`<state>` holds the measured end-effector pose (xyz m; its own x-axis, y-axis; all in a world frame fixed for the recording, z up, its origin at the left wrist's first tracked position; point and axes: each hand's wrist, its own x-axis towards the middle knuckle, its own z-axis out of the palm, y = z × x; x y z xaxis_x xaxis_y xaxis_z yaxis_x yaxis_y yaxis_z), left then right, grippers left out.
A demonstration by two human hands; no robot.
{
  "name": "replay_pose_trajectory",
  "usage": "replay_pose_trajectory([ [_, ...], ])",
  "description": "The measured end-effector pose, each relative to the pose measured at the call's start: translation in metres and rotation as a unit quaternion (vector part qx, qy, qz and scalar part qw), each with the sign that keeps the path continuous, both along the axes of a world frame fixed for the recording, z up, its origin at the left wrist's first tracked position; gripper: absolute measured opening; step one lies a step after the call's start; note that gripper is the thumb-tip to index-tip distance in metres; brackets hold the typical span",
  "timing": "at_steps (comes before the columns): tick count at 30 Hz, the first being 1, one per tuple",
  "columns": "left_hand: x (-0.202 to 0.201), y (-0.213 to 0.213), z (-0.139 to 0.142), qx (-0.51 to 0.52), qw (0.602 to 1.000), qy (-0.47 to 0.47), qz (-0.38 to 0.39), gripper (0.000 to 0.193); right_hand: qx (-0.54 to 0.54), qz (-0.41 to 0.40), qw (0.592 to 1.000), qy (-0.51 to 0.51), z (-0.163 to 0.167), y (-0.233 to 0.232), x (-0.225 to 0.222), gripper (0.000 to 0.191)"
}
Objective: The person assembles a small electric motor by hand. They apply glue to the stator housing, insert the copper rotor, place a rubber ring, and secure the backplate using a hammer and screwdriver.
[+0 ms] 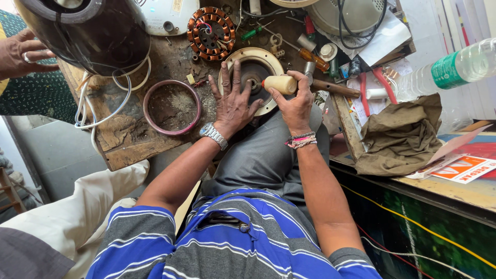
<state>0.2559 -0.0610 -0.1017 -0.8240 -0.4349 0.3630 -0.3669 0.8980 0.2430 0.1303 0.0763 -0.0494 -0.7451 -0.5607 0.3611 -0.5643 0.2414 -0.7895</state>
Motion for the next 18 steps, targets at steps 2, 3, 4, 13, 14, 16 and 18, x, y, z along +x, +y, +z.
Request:
replay_pose_trajectory([
  [2, 0.0004, 0.0, 0.0001, 0.034, 0.999, -0.032, -0.006, 0.063, -0.001, -0.002, 1.0, 0.005, 0.0, -0.0002, -0.0001, 0.057],
  [3, 0.0005, -0.0002, 0.0002, 0.051, 0.997, -0.048, -0.009, 0.062, -0.001, -0.003, 1.0, 0.013, 0.0, -0.0005, -0.0001, 0.057],
  [4, 0.0006, 0.0003, 0.0004, 0.029, 0.999, -0.032, -0.005, 0.064, 0.0, -0.002, 1.0, 0.02, -0.0001, -0.0004, -0.0002, 0.057],
  [13, 0.0012, 0.0003, 0.0021, 0.004, 1.0, -0.013, 0.004, 0.064, 0.005, -0.003, 1.0, -0.007, -0.0022, 0.0, -0.001, 0.057],
  [14, 0.0018, 0.0004, 0.0022, 0.028, 0.999, -0.023, -0.004, 0.061, 0.004, -0.004, 1.0, 0.002, -0.0027, 0.0001, -0.0011, 0.057],
  [16, 0.0031, 0.0008, 0.002, 0.034, 0.999, -0.024, -0.011, 0.06, 0.003, -0.005, 1.0, 0.02, -0.0037, 0.0002, -0.0011, 0.058],
  [18, 0.0047, 0.0015, 0.0014, -0.001, 1.0, -0.008, -0.003, 0.064, 0.002, -0.004, 1.0, 0.016, -0.0045, 0.0004, -0.0012, 0.058],
])
